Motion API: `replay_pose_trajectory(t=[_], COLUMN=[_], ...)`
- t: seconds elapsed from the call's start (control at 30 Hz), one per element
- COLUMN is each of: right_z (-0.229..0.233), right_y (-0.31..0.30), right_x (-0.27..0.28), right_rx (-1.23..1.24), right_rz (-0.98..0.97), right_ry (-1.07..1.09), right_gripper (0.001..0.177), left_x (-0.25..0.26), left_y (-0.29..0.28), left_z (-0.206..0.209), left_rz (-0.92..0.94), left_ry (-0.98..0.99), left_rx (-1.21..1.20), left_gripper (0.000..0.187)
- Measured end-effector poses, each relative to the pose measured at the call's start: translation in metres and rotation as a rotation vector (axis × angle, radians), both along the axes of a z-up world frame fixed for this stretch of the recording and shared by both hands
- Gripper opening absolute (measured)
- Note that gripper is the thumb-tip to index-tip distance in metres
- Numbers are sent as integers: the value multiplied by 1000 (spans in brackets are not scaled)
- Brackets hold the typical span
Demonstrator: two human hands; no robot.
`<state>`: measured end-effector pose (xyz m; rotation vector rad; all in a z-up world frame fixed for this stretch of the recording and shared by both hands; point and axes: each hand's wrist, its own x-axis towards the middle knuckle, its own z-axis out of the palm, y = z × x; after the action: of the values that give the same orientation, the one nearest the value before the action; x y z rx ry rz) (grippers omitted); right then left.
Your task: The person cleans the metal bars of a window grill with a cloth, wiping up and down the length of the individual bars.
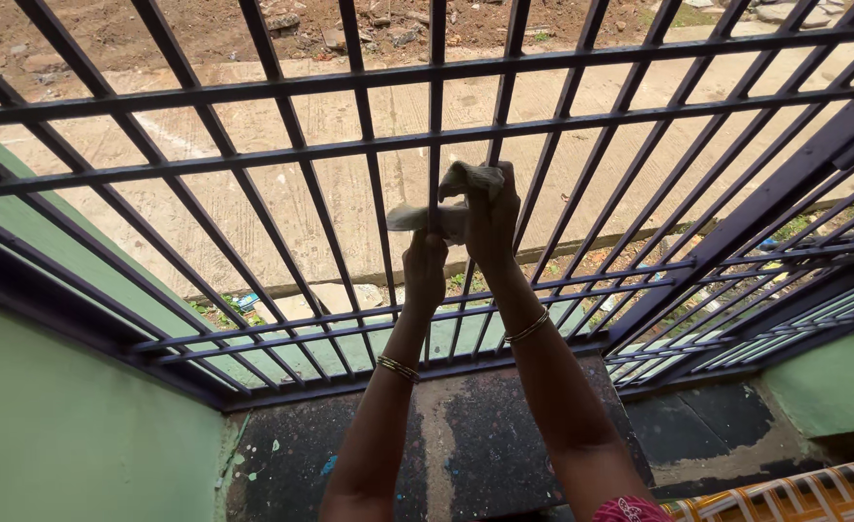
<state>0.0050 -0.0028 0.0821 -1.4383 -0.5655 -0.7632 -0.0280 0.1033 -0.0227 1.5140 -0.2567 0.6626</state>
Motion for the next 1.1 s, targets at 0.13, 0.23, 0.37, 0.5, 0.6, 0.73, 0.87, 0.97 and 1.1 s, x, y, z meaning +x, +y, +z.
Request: replay_pose_trajectory(t=[0.13, 0.23, 0.37, 0.5, 0.6, 0.73, 0.87, 0.97, 1.1], right_z=[-43, -81, -146, -184, -186, -151, -81, -16, 15], right_y=[7, 8, 16, 20, 17, 24, 23, 7, 5], right_x=[2, 2, -1, -12, -17, -21, -4, 18, 42], right_rx=[-15, -15, 35, -42, -123, -67, 72, 91, 282], right_rz=[-66, -92, -47, -179, -259, -207, -24, 80, 346], right_ry=[-27, -4, 57, 147, 168, 233, 223, 238, 52], right_gripper=[9, 15, 17, 20, 22, 18, 13, 10, 8], left_x=[-8, -14, -16, -13, -10, -3, 7, 13, 12], left_y=[4, 9, 20, 27, 27, 32, 36, 37, 40], left_z=[8, 21, 26, 24, 21, 22, 7, 3, 5], left_rz=[-14, -84, -189, -232, -238, -271, -336, -358, -312], left_ry=[-75, -63, 65, 56, 24, -79, 93, 29, 86], left_rx=[-28, -10, -53, -48, -29, -1, -71, -90, -9], left_gripper=[33, 31, 29, 27, 27, 27, 28, 29, 30])
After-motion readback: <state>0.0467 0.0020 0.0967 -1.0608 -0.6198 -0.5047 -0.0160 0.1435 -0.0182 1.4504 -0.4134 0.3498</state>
